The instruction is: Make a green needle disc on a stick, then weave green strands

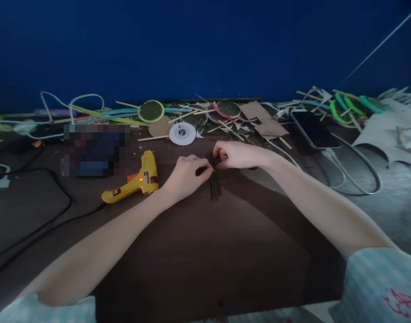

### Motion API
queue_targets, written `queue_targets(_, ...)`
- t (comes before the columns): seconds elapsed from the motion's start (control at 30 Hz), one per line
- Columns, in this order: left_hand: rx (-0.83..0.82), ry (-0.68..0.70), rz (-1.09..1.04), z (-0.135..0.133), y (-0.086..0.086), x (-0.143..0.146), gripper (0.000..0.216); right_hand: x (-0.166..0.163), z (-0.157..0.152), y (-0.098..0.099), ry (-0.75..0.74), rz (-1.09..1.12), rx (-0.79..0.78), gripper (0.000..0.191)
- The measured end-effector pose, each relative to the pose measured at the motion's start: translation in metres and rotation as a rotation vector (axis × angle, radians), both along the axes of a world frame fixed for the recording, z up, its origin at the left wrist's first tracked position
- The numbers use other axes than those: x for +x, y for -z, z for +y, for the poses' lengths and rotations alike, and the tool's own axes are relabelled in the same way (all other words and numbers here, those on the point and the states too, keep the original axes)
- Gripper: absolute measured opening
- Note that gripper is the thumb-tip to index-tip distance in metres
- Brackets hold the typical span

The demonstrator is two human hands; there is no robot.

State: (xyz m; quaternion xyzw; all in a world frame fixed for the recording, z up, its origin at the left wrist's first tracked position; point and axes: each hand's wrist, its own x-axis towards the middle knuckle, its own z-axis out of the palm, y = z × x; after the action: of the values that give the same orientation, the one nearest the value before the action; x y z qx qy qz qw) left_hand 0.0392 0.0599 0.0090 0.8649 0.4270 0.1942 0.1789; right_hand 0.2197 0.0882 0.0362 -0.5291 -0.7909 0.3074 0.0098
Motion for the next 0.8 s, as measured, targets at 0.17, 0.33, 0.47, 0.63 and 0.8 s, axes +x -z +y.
queue_targets(0.17, -0.002, -0.002, -0.008, -0.0004, 0.0006, 0.0000, 0.014, -0.0009, 0.0013, -0.0009, 0.011, -0.033, -0.019, 0.032)
queue_targets(0.33, -0.007, -0.004, -0.001, -0.0001, 0.0005, 0.0001, 0.015, -0.0022, 0.0045, 0.0011, 0.033, -0.011, -0.056, 0.027)
queue_targets(0.47, -0.007, -0.003, 0.001, -0.0004, -0.0001, -0.0002, 0.016, -0.0005, 0.0063, 0.0038, 0.051, 0.025, -0.073, 0.025)
queue_targets(0.63, 0.005, 0.001, 0.000, -0.0010, 0.0008, -0.0007, 0.016, 0.0010, 0.0025, 0.0025, 0.030, 0.015, -0.023, 0.034)
queue_targets(0.8, 0.003, -0.003, -0.003, -0.0006, 0.0012, 0.0000, 0.014, -0.0026, -0.0026, -0.0014, -0.002, -0.061, 0.025, 0.029)
